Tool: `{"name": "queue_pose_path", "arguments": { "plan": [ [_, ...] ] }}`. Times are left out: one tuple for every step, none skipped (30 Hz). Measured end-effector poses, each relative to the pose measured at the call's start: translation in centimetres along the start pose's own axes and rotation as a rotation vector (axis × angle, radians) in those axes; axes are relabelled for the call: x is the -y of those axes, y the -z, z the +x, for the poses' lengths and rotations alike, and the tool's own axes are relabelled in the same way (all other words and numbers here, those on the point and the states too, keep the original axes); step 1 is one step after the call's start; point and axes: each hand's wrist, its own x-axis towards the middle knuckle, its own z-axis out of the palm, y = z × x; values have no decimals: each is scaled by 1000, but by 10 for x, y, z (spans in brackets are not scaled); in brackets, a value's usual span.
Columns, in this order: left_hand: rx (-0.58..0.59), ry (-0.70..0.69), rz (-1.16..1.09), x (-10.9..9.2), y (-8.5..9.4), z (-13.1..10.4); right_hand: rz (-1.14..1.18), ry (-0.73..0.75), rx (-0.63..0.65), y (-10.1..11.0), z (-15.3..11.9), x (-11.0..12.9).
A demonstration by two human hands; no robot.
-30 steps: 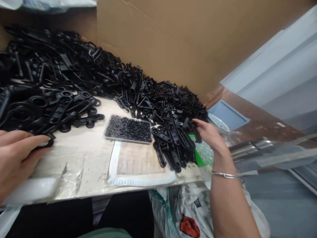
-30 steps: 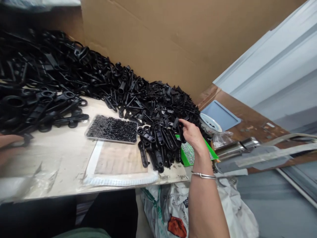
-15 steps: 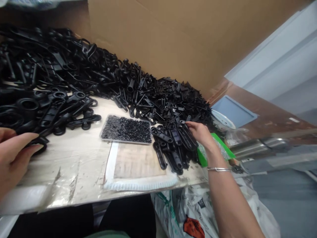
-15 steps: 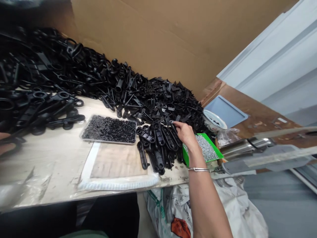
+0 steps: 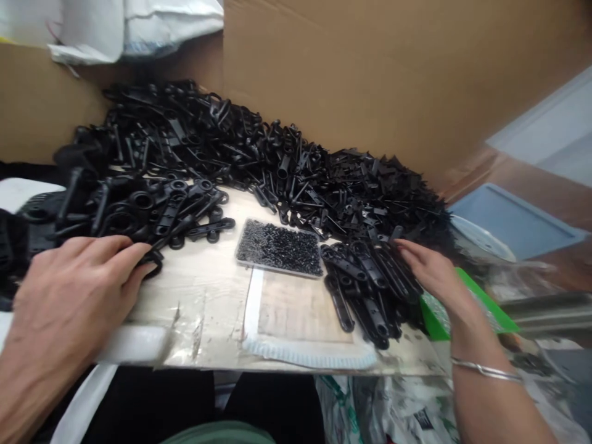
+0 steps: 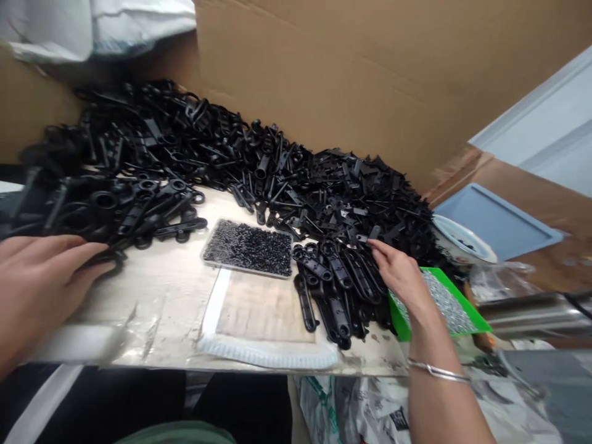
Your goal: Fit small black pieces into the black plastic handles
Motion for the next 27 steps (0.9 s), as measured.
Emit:
{"name": "queue_pose_path", "arguments": {
  "plan": [
    [15,-46,124,-4,4,-1,-7,-11,-38,3,-4,7],
    [28,-87,219,-6,7,-2,-9,-12,-74,5,-9,17],
    [28,-119,289,-8,8,-3,-2,4,-106,7,-14,29],
    [9,-133,307,-9,8,-4,17,47,-116,9,-19,43],
    [-12,-143,309,-10,8,-5,55,143,-104,9,-23,58],
    [-32,-161,302,-11,8,-6,92,271,-73,7,-26,74],
    [-49,-183,289,-12,8,-8,108,396,0,5,-28,90],
    [-70,-199,264,-14,9,-9,103,505,74,1,-29,105],
    [-96,-208,222,-17,11,-11,83,585,155,-4,-28,119],
    [-125,-209,164,-19,13,-13,51,638,231,-9,-26,132],
    [-161,-197,96,-22,16,-16,12,666,299,-14,-22,143],
    [-191,-179,23,-26,19,-19,-27,674,364,-19,-17,153],
    [-221,-151,-47,-29,23,-22,-64,669,423,-24,-11,161],
    [-241,-118,-106,-32,27,-25,-99,654,481,-29,-5,168],
    [-246,-74,-152,-35,31,-27,-127,640,532,-33,1,173],
    [-255,-17,-183,-38,35,-30,-148,628,578,-37,6,177],
    [-257,46,-203,-40,39,-32,-164,620,617,-40,11,181],
    [-267,111,-219,-41,42,-33,-174,620,645,-43,15,182],
    [-274,176,-238,-43,44,-34,-180,625,663,-44,18,183],
    [-275,241,-268,-44,46,-34,-180,630,671,-45,20,184],
    [-273,313,-309,-45,47,-34,-176,637,669,-46,21,183],
    [-267,390,-361,-46,48,-33,-171,643,659,-46,21,183],
    [-255,465,-420,-47,48,-33,-165,652,644,-46,21,182],
    [-244,531,-478,-48,48,-33,-157,661,630,-46,20,183],
    [-223,581,-531,-48,48,-33,-148,672,620,-46,19,183],
    [-205,608,-577,-48,47,-34,-136,684,612,-45,17,185],
    [-179,612,-611,-48,46,-36,-120,698,607,-45,16,187]
  ]
}}
